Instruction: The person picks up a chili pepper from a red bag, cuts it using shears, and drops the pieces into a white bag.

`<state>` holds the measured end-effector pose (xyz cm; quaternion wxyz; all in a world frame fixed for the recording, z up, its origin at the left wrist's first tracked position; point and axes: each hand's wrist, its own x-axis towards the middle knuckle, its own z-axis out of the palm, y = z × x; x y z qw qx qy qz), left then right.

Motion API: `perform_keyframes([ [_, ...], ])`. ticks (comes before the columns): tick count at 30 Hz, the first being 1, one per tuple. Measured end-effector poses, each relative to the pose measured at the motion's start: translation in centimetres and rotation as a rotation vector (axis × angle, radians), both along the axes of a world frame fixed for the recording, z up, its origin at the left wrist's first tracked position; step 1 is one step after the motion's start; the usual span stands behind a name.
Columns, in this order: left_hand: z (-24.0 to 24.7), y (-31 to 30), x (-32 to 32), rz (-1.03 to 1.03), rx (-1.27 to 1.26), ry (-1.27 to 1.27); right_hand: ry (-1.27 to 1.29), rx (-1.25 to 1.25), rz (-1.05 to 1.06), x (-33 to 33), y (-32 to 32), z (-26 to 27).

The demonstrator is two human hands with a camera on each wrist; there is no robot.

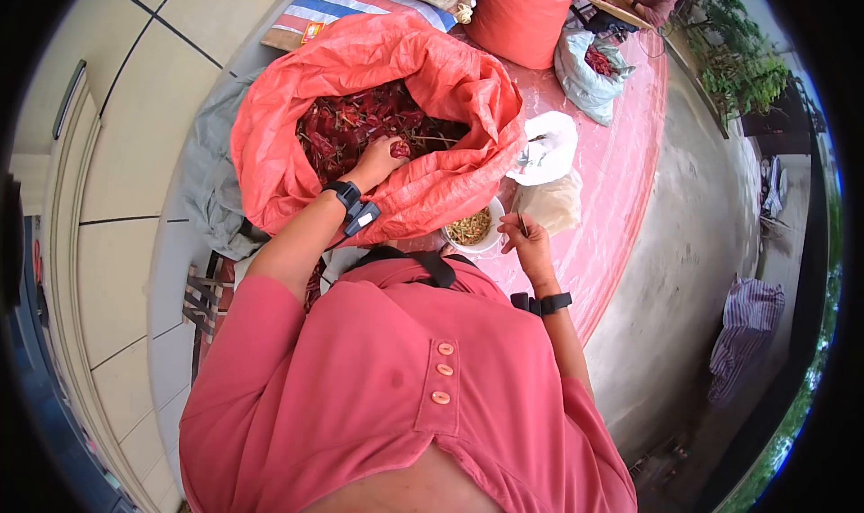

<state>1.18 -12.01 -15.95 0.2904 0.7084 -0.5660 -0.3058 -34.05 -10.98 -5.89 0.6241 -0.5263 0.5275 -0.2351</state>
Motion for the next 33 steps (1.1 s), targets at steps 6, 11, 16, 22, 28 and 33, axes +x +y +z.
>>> perform_keyframes([
  [6,-0.8,0.8,0.0,-0.158,0.064,0.151,-0.116,-0.123,0.060,4.5,-2.0,5.0],
  [11,2.5,1.0,-1.2,0.012,0.171,0.145,-0.205,-0.143,0.213,9.9,-3.3,7.1],
  [16,3.3,1.4,0.6,0.264,-0.179,0.032,-0.171,-0.138,0.254,13.2,-4.6,7.6],
  [22,12.2,3.6,0.7,0.278,-0.206,0.254,-0.185,-0.112,0.207,18.4,-5.3,8.0],
  [28,13.9,4.8,1.4,0.169,-0.280,0.276,-0.297,-0.183,0.284,21.2,-4.9,6.4],
  [33,15.1,5.9,1.9,0.034,-0.022,1.161,0.017,-0.772,0.440,21.6,-4.6,8.2],
])
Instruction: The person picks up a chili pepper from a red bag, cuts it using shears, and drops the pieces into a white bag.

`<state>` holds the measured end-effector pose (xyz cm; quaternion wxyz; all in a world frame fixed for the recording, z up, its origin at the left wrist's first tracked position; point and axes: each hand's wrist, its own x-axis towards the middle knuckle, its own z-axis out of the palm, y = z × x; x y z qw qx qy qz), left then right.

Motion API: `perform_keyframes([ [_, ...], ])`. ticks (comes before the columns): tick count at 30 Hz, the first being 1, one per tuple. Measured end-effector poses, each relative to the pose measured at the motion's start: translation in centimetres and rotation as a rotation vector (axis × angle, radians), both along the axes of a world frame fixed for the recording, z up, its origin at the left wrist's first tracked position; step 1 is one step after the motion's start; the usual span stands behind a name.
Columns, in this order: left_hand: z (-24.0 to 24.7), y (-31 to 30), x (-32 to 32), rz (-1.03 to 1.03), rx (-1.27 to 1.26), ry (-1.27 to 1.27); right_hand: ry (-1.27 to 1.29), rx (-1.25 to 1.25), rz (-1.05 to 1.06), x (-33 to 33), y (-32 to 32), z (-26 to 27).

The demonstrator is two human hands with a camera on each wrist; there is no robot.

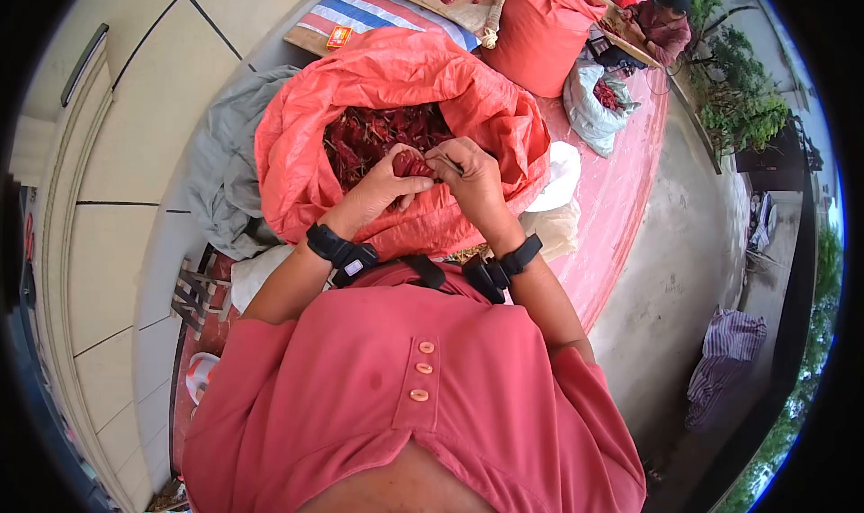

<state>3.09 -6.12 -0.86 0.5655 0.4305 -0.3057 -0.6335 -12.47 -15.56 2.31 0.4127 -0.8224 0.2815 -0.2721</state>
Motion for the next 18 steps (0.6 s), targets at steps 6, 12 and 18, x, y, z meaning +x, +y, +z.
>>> perform_keyframes([
  [6,0.9,-0.3,0.9,-0.188,-0.091,-0.104,0.077,-0.334,-0.014,0.7,1.8,3.0],
  [12,1.6,0.2,-0.8,-0.076,-0.080,-0.317,-0.162,0.598,-0.105,-0.3,2.0,3.1],
  [18,2.7,1.1,-1.4,-0.054,-0.086,-0.544,-0.313,1.129,-0.036,-1.7,1.7,1.9],
])
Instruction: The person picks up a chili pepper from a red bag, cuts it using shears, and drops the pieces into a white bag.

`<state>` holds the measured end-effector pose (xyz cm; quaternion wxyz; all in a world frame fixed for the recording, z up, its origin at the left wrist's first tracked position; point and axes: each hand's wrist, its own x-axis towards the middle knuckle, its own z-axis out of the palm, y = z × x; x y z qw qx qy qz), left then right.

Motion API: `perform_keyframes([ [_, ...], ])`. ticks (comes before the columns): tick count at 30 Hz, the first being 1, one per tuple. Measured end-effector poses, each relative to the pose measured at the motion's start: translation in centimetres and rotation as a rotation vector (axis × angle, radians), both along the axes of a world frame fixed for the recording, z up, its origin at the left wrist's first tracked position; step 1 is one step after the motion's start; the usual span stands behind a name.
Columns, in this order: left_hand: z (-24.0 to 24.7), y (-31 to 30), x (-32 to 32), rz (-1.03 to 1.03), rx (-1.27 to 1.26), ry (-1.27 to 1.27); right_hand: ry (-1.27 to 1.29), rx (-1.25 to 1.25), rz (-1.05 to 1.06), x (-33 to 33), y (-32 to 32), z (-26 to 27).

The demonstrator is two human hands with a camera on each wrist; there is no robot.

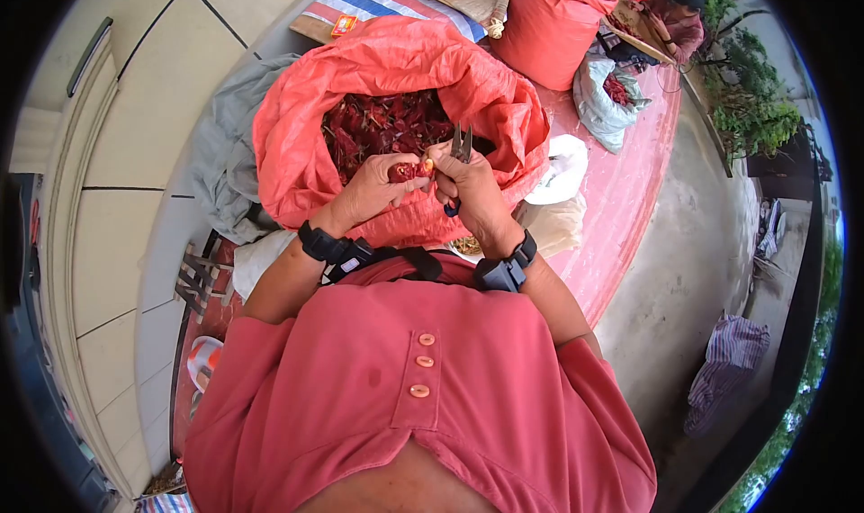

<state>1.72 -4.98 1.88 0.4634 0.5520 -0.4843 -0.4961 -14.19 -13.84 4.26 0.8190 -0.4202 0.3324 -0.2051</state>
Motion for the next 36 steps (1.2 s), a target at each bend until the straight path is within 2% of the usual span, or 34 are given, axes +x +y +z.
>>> perform_keyframes([
  [2,-0.5,0.3,-0.2,-0.001,-0.049,-0.040,-0.054,0.181,0.001,-0.4,-0.2,-0.8],
  [6,-0.3,0.5,-1.1,0.088,-0.125,-0.063,-0.037,0.040,0.059,-0.7,-0.6,0.3],
  [9,-0.1,0.5,-1.2,0.058,0.034,0.123,0.186,-0.377,0.054,-0.9,0.2,2.2],
  [12,-1.4,0.4,-2.2,0.165,-0.107,0.039,0.058,-0.772,0.056,-0.9,0.1,0.9],
  [13,-1.8,0.3,-2.3,0.219,-0.099,-0.155,0.039,-0.901,0.063,-0.9,0.0,1.0],
  [14,-2.1,0.2,-2.4,0.274,-0.089,-0.349,0.079,-1.177,0.106,-1.1,-0.1,1.6],
  [15,-2.6,0.2,-2.4,0.330,-0.078,-0.545,0.083,-1.133,0.093,-1.2,0.0,2.4],
  [17,-4.0,1.3,-2.0,0.461,-0.025,-0.621,0.092,-1.040,0.077,-1.5,0.5,4.1],
  [18,-4.3,1.6,-1.3,0.523,-0.008,-0.665,0.094,-1.103,0.099,-1.6,0.0,4.7],
  [21,-1.5,4.8,-0.2,0.517,0.067,-0.222,0.178,-1.006,0.229,-3.5,-1.4,4.4],
  [22,-2.3,6.2,0.6,0.520,0.120,-0.113,0.159,-0.903,0.215,-4.3,-1.5,3.9],
  [23,-2.7,7.8,1.3,0.556,0.151,-0.060,0.155,-0.772,0.197,-5.3,-1.4,3.4],
  [25,-2.9,11.9,2.3,0.640,0.225,0.046,0.277,-0.814,0.264,-8.3,-1.9,1.7],
  [26,-3.8,14.4,2.9,0.687,0.259,0.076,0.341,-0.707,0.287,-9.7,-1.8,1.1],
  [28,-6.3,19.3,3.9,0.780,0.386,0.079,0.448,-0.585,0.337,-12.7,-1.7,-1.5],
  [31,-12.0,25.8,4.4,0.822,0.656,-0.118,0.499,-0.458,0.256,-17.5,-2.1,-8.7],
  [34,-22.8,32.3,4.1,0.825,0.693,-0.473,0.487,-0.317,0.201,-21.6,-2.5,-15.8],
  [36,-24.2,33.4,3.6,0.813,0.674,-0.462,0.540,-0.312,0.216,-22.6,-2.2,-17.6],
])
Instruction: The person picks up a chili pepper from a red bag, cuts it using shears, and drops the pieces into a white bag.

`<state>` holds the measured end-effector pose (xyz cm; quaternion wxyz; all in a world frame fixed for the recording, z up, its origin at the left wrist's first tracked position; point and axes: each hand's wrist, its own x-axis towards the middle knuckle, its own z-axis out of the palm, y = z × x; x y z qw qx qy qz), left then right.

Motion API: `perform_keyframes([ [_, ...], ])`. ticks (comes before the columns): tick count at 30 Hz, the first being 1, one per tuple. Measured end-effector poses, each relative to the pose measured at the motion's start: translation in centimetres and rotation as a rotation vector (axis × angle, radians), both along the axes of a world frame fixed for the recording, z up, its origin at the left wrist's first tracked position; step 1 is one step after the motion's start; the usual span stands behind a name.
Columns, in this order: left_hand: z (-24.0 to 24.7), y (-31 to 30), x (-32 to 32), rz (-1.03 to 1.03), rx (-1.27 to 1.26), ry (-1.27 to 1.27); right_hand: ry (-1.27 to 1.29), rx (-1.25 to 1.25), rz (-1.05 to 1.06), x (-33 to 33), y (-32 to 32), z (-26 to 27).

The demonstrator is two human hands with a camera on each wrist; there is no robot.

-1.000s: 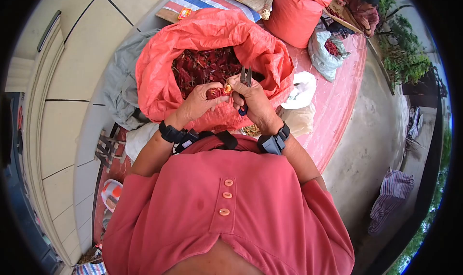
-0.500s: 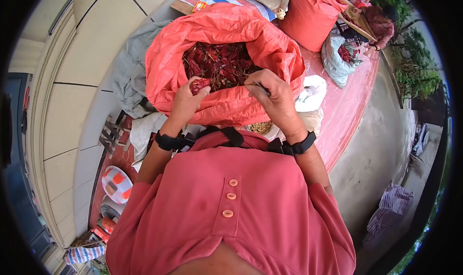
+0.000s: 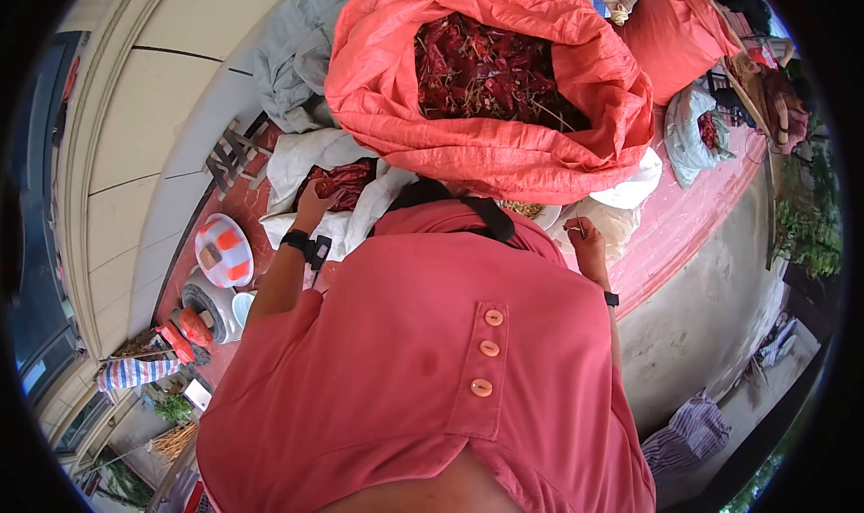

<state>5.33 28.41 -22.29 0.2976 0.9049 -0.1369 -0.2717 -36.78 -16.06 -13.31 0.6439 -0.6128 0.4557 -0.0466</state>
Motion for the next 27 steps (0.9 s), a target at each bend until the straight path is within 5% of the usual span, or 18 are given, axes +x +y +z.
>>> perform_keyframes([
  [2,-3.5,1.0,-0.4,0.008,-0.034,-0.164,0.242,0.052,0.040,-3.6,-1.2,-4.4],
  [5,-0.5,-1.9,-0.4,-0.109,0.266,-0.246,0.231,-0.153,0.122,-5.6,-0.2,-5.6],
  [7,-3.4,-3.3,1.9,-0.651,0.414,-0.220,0.182,0.029,0.032,-7.3,0.6,-6.8],
  [9,8.9,-11.4,-1.3,0.157,-0.208,0.194,0.191,0.054,-0.009,-9.4,1.3,-8.6],
  [11,12.5,-16.3,-2.5,0.035,-0.366,-0.254,0.324,-0.047,0.036,-10.0,1.9,-8.4],
  [14,19.9,-23.3,-3.6,-0.482,-0.521,-0.676,0.379,-0.052,-0.059,-8.7,2.5,-6.6],
  [16,19.9,-28.5,-4.4,-0.576,-0.673,-0.551,0.283,-0.040,-0.110,-7.1,3.1,-4.6],
  [18,17.5,-32.9,-4.9,-0.676,-0.566,-0.227,0.271,-0.056,-0.114,-6.1,3.0,-3.6],
  [23,10.5,-42.8,-5.5,-0.763,-0.616,-0.366,0.181,-0.110,-0.175,-4.5,2.7,-0.1],
  [27,8.1,-45.7,-5.8,-0.755,-0.389,-0.272,0.117,-0.164,-0.240,-3.9,3.5,1.8],
])
